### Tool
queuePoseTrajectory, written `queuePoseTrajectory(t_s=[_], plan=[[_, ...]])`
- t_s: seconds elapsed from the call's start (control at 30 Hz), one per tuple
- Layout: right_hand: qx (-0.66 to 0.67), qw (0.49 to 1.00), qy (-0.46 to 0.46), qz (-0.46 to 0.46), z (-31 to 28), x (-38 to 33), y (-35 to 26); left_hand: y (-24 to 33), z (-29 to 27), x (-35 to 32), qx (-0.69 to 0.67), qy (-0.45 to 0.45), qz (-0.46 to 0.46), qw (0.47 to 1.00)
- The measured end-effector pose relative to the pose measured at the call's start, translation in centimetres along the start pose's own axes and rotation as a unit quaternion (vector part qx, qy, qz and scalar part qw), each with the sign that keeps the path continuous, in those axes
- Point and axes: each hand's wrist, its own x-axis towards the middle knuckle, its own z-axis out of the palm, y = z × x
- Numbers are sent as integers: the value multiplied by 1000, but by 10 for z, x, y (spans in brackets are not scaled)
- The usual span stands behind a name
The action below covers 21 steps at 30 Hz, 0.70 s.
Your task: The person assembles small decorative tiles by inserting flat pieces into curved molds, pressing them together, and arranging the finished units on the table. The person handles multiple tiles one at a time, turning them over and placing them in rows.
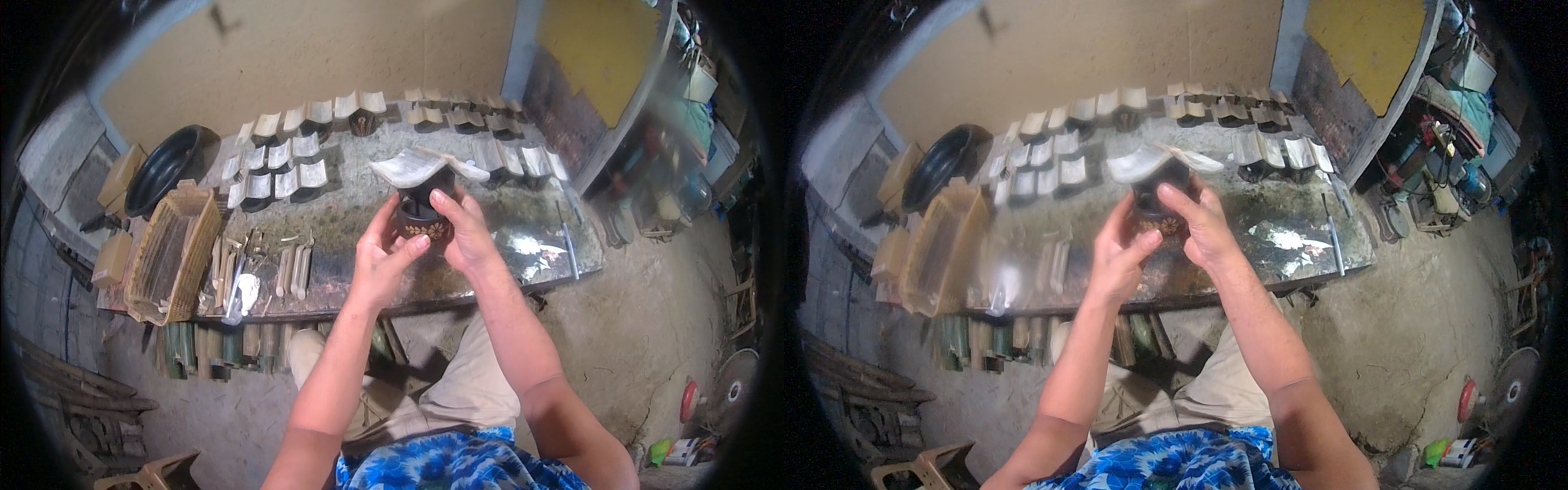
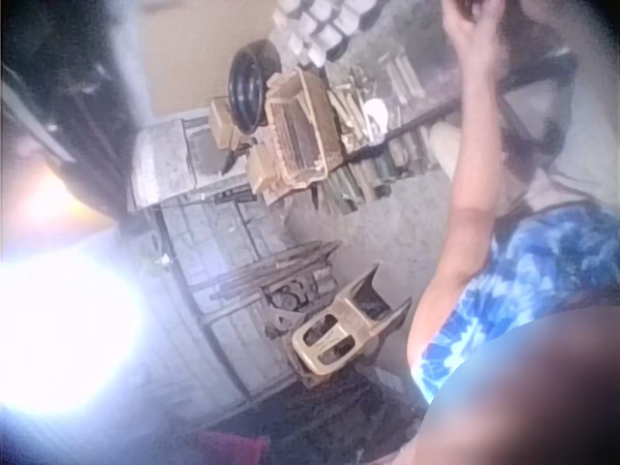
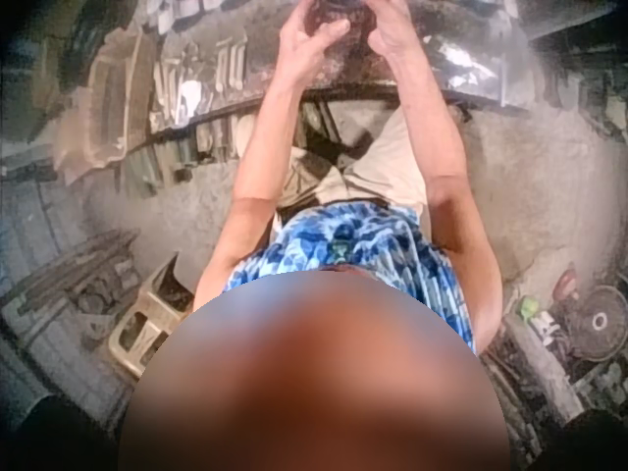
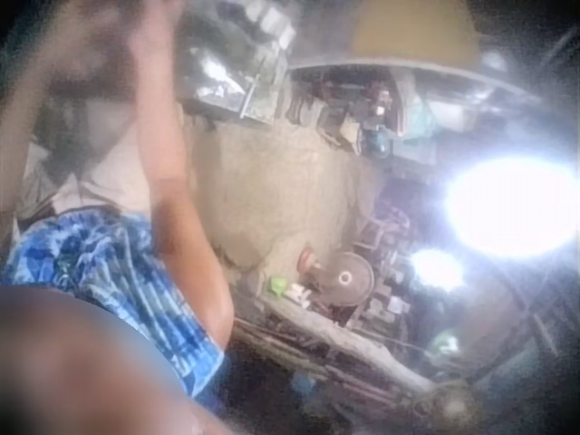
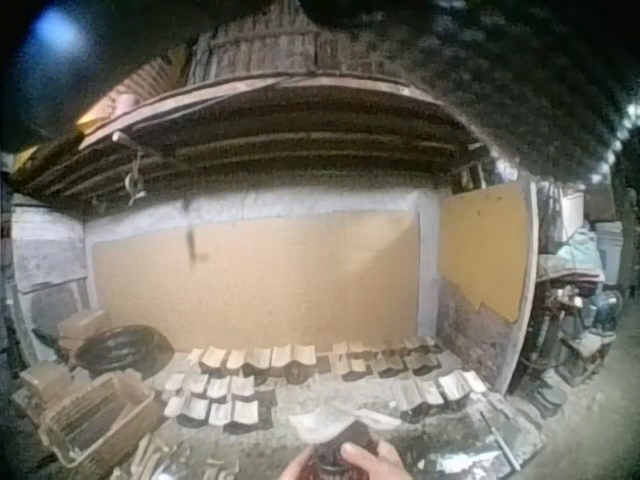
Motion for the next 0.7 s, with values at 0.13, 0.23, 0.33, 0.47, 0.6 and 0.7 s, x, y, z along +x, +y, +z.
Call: queuePoseTrajectory(t_s=[0.13,0.23,0.33,0.47,0.6,0.7], plan=[[45,999,-14,19,4,-1,-8,-9,-9,4,-56,-16,1,998],[31,999,-15,9,4,1,-7,-12,-11,4,-90,-18,0,996],[29,1000,5,0,2,3,-3,-12,-11,3,-67,-24,-3,997],[30,999,39,21,-1,5,0,-12,-7,2,-52,-8,-3,999],[24,997,55,41,-2,4,-1,-13,-5,3,-28,0,-1,1000],[18,997,60,45,-1,3,-2,-13,-5,3,-24,-1,-3,1000]])
